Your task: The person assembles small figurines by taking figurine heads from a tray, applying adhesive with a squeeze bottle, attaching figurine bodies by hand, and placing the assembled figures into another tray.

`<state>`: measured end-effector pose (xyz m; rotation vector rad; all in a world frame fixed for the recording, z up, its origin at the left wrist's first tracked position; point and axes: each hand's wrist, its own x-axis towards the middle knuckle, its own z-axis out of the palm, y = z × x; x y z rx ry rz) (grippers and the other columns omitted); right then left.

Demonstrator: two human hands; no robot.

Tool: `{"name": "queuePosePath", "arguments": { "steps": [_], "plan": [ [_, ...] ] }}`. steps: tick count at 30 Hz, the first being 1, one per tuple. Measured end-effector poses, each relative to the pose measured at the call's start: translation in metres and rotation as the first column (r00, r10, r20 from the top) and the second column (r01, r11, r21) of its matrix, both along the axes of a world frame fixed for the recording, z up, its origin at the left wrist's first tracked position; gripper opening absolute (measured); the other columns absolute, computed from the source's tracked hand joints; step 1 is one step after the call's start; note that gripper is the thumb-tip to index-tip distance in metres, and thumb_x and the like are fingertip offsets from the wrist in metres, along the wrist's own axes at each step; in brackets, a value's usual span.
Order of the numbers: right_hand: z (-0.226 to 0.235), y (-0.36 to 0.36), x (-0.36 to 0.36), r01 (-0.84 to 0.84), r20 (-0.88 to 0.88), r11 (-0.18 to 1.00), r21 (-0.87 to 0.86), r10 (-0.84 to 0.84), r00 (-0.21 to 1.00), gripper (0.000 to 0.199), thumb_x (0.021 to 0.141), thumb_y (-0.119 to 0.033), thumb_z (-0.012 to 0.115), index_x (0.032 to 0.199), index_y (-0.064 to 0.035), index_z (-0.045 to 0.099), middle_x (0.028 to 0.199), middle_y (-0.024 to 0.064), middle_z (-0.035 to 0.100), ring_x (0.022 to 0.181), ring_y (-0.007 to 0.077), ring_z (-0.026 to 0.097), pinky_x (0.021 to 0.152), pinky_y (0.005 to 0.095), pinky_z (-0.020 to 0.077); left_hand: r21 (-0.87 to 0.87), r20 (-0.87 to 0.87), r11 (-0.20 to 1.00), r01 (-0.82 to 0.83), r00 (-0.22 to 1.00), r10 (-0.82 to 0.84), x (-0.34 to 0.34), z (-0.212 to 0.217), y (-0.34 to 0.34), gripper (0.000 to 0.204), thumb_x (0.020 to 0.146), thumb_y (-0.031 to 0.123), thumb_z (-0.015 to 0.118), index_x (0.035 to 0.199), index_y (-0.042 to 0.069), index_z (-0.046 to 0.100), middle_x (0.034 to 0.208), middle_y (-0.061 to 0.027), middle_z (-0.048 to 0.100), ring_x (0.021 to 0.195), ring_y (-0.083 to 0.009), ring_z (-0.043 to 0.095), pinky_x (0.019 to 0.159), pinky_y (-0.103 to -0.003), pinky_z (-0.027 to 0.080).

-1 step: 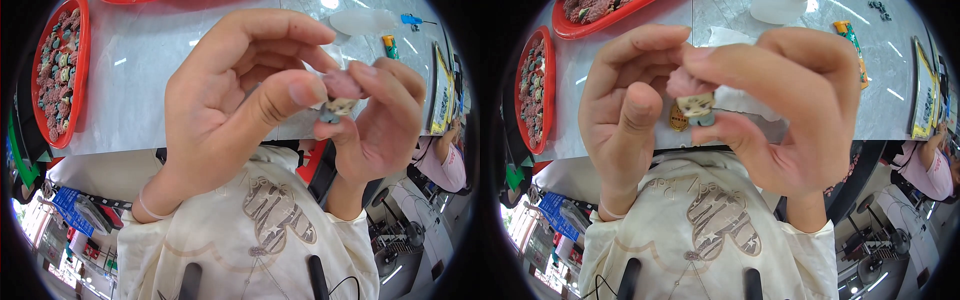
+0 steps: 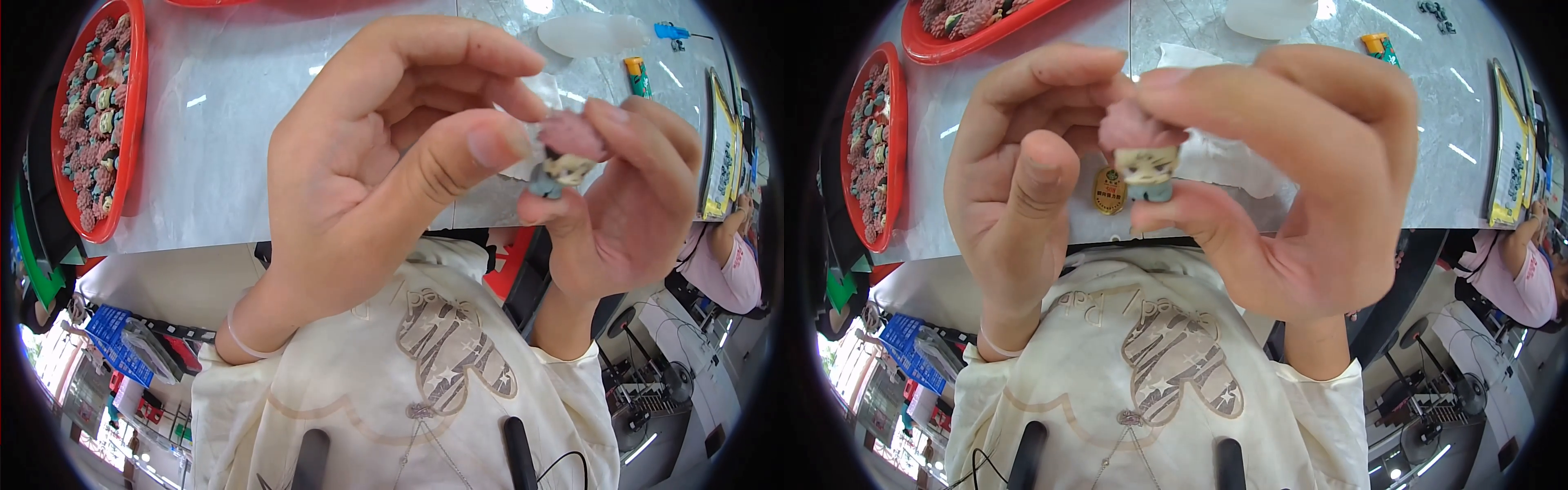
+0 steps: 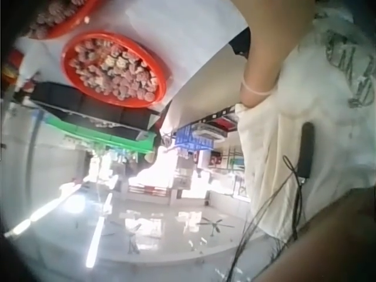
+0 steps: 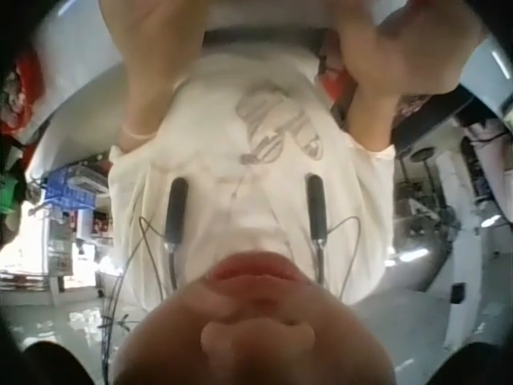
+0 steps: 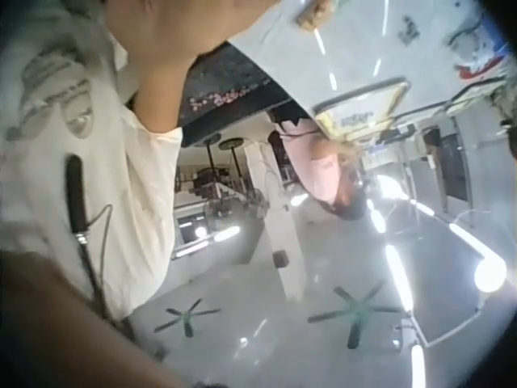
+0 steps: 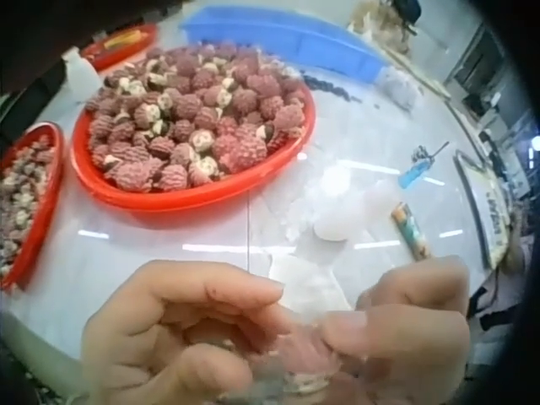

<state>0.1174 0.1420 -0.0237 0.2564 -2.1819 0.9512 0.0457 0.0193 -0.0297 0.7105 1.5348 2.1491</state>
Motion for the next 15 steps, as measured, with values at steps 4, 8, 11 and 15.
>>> {"name": "queuePosePath", "arguments": {
  "steps": [4,8,11,15],
  "plan": [
    [0.006,0.011,0.009,0.044,0.072,0.998,0.048,-0.047,0.996,0.049,0.062,-0.022,0.069,0.096,0.0056,0.046,0.09,0.0141,0.047,0.08,0.0206,0.045,0.068,0.0282,0.0391,0.001,0.176,0.976,0.216,0.961,-0.213,0.001,0.003,-0.006,0.038,0.076,0.022,0.055,0.096,-0.008,0.044,0.088,-0.015,0.054,0.078,-0.015,0.053,0.067,-0.024,0.044],
    [0.009,0.014,0.013,0.085,0.153,0.993,0.077,-0.096,0.984,0.046,0.061,-0.017,0.069,0.094,0.0054,0.046,0.091,0.0147,0.048,0.083,0.022,0.045,0.072,0.0311,0.0389,-0.031,0.132,0.961,0.275,0.954,-0.269,-0.001,0.0,-0.007,0.03,0.076,0.015,0.055,0.092,-0.009,0.046,0.089,-0.0179,0.054,0.078,-0.0183,0.055,0.068,-0.027,0.046],
    [0.006,0.017,0.013,0.073,0.148,0.995,0.068,-0.082,0.986,0.044,0.061,-0.015,0.07,0.093,0.0049,0.047,0.09,0.0154,0.049,0.083,0.0226,0.046,0.072,0.0316,0.0395,-0.071,0.145,0.945,0.318,0.941,-0.306,-0.002,0.001,-0.008,0.028,0.076,0.012,0.053,0.092,-0.01,0.046,0.091,-0.0188,0.053,0.08,-0.0196,0.055,0.071,-0.029,0.046],
    [0.004,0.018,0.009,-0.006,0.081,0.999,0.047,0.002,0.997,0.043,0.061,-0.014,0.069,0.093,0.0052,0.047,0.088,0.0175,0.049,0.076,0.0229,0.05,0.065,0.0304,0.0441,-0.082,0.155,0.94,0.332,0.936,-0.316,-0.002,0.001,-0.009,0.026,0.077,0.008,0.051,0.094,-0.01,0.046,0.093,-0.019,0.052,0.083,-0.0207,0.054,0.072,-0.031,0.046]
  ]
}}
